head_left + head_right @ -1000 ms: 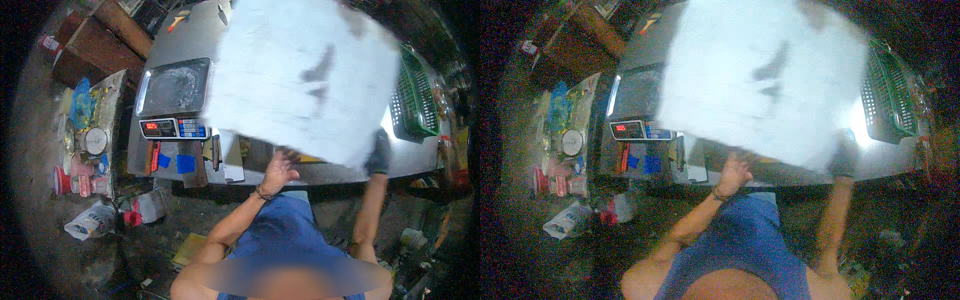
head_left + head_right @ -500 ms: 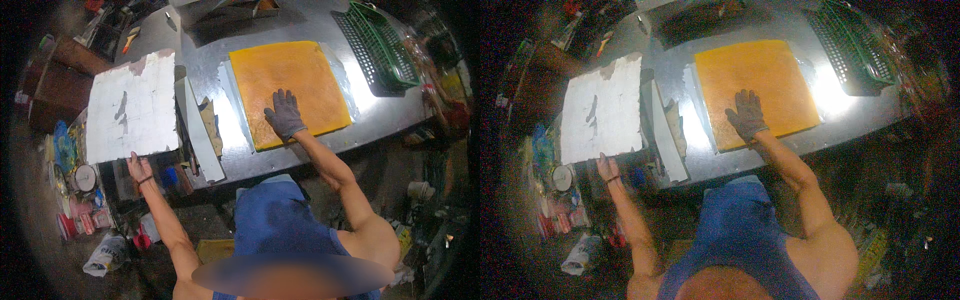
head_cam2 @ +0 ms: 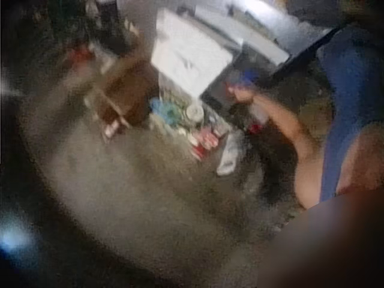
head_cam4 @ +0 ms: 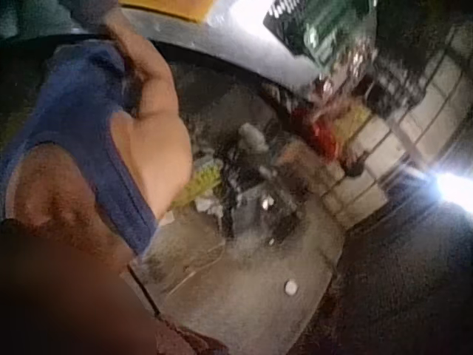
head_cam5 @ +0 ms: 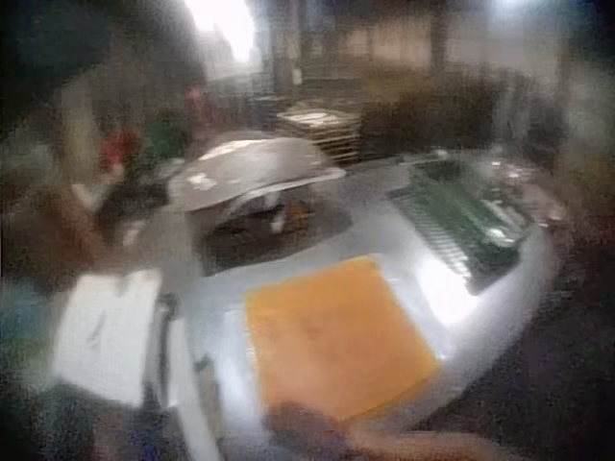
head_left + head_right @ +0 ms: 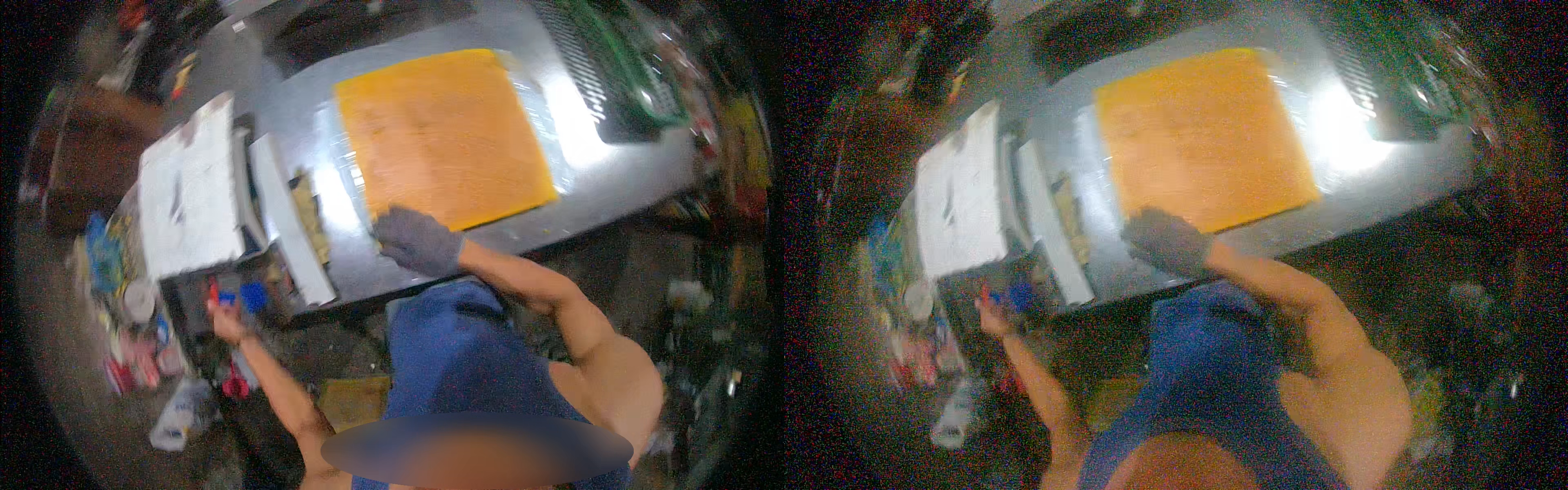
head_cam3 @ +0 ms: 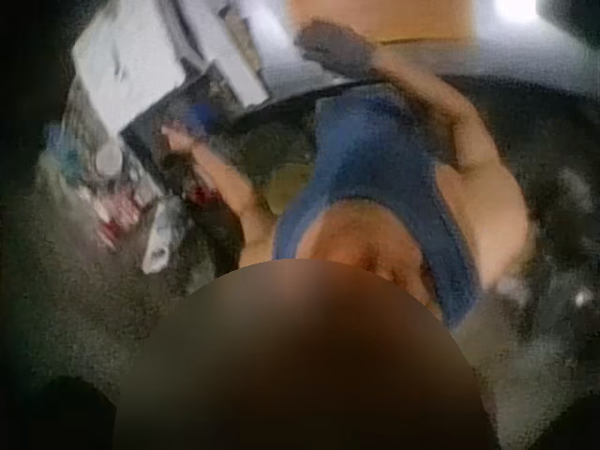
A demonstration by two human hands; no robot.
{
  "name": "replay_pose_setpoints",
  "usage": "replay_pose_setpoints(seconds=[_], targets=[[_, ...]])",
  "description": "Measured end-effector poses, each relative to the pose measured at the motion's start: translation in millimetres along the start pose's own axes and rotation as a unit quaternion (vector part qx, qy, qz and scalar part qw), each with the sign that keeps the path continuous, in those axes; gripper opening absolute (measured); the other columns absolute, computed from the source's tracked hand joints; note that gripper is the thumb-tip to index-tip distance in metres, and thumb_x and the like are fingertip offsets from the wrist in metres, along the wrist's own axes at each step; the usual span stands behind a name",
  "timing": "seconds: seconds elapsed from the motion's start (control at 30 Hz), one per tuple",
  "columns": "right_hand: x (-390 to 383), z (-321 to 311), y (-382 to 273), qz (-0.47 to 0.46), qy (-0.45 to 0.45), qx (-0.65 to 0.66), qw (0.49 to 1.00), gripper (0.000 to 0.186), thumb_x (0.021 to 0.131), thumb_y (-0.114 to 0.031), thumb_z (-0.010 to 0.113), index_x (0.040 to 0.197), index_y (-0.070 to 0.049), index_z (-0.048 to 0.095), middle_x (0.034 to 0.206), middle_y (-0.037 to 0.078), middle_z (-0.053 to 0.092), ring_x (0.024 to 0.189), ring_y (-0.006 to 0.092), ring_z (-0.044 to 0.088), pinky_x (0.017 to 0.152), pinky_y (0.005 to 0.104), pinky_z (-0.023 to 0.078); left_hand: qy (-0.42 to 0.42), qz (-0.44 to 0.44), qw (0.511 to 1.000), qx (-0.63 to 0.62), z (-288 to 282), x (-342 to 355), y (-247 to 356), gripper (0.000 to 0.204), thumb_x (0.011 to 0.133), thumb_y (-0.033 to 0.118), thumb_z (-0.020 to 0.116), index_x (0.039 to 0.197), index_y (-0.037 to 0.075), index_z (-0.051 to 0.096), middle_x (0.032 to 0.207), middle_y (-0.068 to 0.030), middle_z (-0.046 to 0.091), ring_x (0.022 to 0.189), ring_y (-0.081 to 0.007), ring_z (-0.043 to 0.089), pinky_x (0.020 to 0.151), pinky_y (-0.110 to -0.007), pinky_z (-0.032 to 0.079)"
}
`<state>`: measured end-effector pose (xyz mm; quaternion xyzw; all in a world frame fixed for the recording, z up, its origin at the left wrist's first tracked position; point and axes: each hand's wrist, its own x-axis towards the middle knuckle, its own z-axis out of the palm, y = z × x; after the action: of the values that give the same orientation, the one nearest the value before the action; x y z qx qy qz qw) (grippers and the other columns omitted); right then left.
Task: The person places a large yellow sheet on a metal table, aligns a straightedge, and uses a knife to cut the sheet into strips. The person repeatedly repositions the straightedge and cuts along its edge, producing multiple narrow strips from the sheet.
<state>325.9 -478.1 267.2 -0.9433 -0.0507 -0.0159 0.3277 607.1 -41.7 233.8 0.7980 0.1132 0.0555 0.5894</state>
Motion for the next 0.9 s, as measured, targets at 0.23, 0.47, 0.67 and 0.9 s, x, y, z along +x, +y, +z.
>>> replay_pose_setpoints(seconds=[0.23,0.47,0.67,0.9], targets=[[-97,-31,94,0.270,0.138,-0.251,0.919,0.056,0.100,-0.037,0.049,0.150,-0.012,0.045,0.158,0.022,0.037,0.147,0.0450,0.030,0.123,0.0568,0.018,-0.004,-0.066,0.997,-0.030,-14,-104,-45,0.049,0.093,0.020,0.074,0.136,0.003,0.056,0.105,-0.0172,0.073,0.094,-0.0328,0.071,0.079,-0.045,0.058],[-226,-30,57,0.615,0.120,-0.149,0.765,0.056,0.097,-0.035,0.052,0.143,-0.003,0.050,0.155,0.023,0.039,0.144,0.0485,0.033,0.121,0.0601,0.019,0.021,0.022,0.998,0.049,1,-144,-22,0.052,0.100,0.011,0.063,0.148,0.003,0.044,0.103,-0.0116,0.070,0.093,-0.0226,0.069,0.077,-0.036,0.054],[-229,-11,33,0.438,0.056,-0.197,0.875,0.061,0.098,-0.038,0.051,0.146,0.000,0.046,0.155,0.024,0.040,0.145,0.0455,0.032,0.121,0.0598,0.018,-0.055,0.099,0.993,0.032,68,-110,7,0.045,0.102,0.012,0.059,0.143,0.001,0.047,0.102,-0.0136,0.070,0.091,-0.0214,0.067,0.083,-0.033,0.054],[-309,20,61,0.778,0.186,-0.099,0.591,0.084,0.097,-0.059,0.046,0.151,0.004,0.036,0.159,0.023,0.036,0.148,0.0443,0.029,0.120,0.0575,0.021,-0.138,0.059,0.989,-0.006,87,-107,29,0.043,0.100,0.011,0.061,0.140,-0.001,0.051,0.101,-0.0142,0.070,0.092,-0.0185,0.066,0.082,-0.030,0.055]])
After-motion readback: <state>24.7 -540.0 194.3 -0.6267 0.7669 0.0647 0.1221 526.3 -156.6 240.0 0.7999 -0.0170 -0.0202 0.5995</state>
